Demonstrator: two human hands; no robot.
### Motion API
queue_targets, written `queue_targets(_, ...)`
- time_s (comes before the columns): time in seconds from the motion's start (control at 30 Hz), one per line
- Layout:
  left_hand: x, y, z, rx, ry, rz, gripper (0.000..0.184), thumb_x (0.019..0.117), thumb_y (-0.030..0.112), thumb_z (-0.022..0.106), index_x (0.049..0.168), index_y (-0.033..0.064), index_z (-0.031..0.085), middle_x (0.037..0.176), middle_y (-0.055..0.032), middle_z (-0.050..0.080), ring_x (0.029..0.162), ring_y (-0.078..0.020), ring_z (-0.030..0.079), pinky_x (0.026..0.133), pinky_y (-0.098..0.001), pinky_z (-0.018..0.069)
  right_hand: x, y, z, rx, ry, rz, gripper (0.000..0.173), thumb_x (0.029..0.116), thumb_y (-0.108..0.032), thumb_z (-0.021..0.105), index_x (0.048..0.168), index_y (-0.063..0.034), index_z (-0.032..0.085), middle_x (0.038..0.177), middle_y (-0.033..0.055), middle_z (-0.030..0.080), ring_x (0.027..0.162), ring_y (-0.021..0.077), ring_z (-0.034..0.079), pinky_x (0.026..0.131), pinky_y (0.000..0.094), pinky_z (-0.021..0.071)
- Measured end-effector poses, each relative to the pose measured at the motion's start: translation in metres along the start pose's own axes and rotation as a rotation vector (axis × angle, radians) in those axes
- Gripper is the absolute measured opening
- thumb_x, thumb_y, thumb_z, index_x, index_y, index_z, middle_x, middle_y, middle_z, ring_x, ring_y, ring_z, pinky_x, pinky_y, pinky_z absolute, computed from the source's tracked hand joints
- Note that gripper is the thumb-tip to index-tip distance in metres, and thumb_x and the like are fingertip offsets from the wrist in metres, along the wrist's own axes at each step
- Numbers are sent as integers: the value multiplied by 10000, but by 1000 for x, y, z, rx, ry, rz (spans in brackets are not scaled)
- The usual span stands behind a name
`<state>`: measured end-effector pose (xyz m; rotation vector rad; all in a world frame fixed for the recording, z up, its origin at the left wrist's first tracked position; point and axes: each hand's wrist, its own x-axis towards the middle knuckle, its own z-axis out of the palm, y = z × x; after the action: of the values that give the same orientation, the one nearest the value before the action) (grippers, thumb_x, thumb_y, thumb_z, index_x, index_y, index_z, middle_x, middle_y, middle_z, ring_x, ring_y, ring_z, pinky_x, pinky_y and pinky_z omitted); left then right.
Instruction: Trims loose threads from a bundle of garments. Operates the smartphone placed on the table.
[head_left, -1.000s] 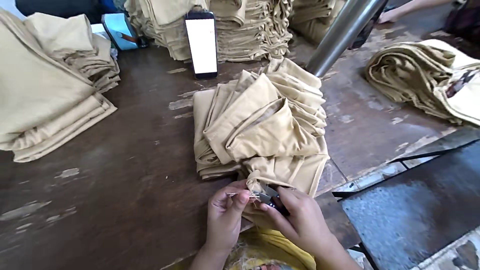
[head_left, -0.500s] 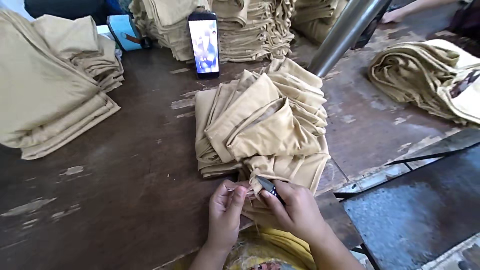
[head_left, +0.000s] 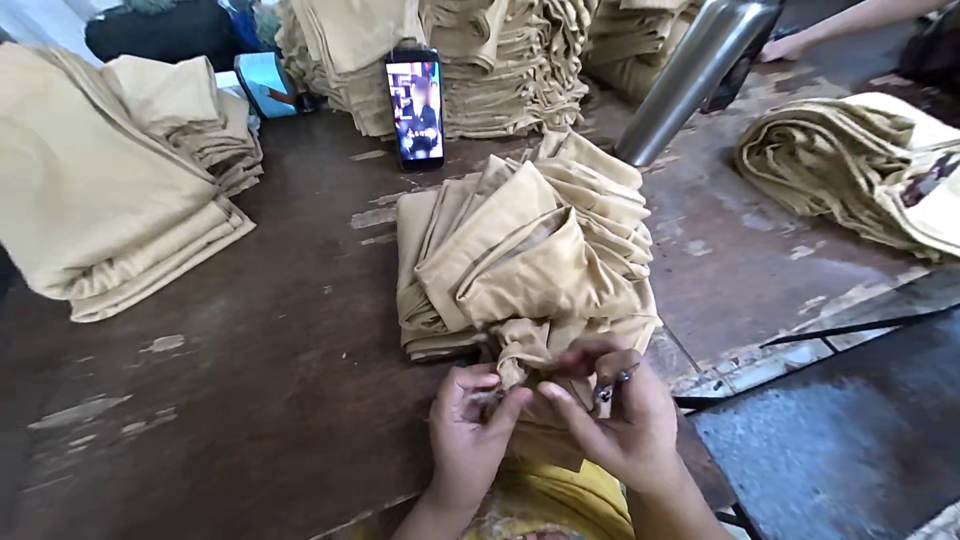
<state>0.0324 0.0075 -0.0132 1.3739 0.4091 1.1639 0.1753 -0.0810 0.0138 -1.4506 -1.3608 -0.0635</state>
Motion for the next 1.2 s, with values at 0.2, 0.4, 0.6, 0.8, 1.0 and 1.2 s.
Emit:
queue_targets(0.2,-2,0,0,74,-27,31,236,904,-39,704,1117,23,626,1043,29,724,916,-26,705,809,-215,612,13,10,14,55,12,-70,111,941,-102,690,972,-17,624,967,87,726,874,77,653,803,195,532)
queue_targets(0.4,-4,7,-19,303,-78,134,98,969,61,668,1044,-2,671,985,-10,736,852,15,690,767,-152,586,-3,-26,-35,502,-86,-112,205,968,-165,724,875,-142,543,830,-20,691,821,92,689,777,249,572)
queue_targets(0.6,3,10,-28,440,-115,225,81,937,90,722,980,26,695,941,-26,730,888,-8,694,809,-151,580,-15,11,-19,-173,-77,-24,380,938,-409,742,896,-68,579,1060,99,635,956,112,597,830,223,496)
queue_targets(0.8,7,23,-40,688,-274,291,82,997,95,626,987,39,685,986,-76,703,973,-44,673,892,-130,530,-14,40,-27,-16,-57,89,144,856,-94,625,945,6,573,1015,127,666,882,67,603,759,166,488)
queue_targets(1.0,13,31,-51,863,-424,247,152,993,135,613,966,75,750,971,-70,738,949,-94,699,891,-167,539,-14,22,-46,52,-207,65,76,938,-140,523,968,-74,546,938,39,712,860,68,674,767,216,558)
queue_targets(1.2,16,39,-57,862,-457,192,169,987,151,602,934,80,746,950,-44,749,928,-65,702,878,-157,539,-20,21,-18,-345,-446,83,608,1035,-604,416,880,-48,605,859,122,591,775,251,608,662,401,526)
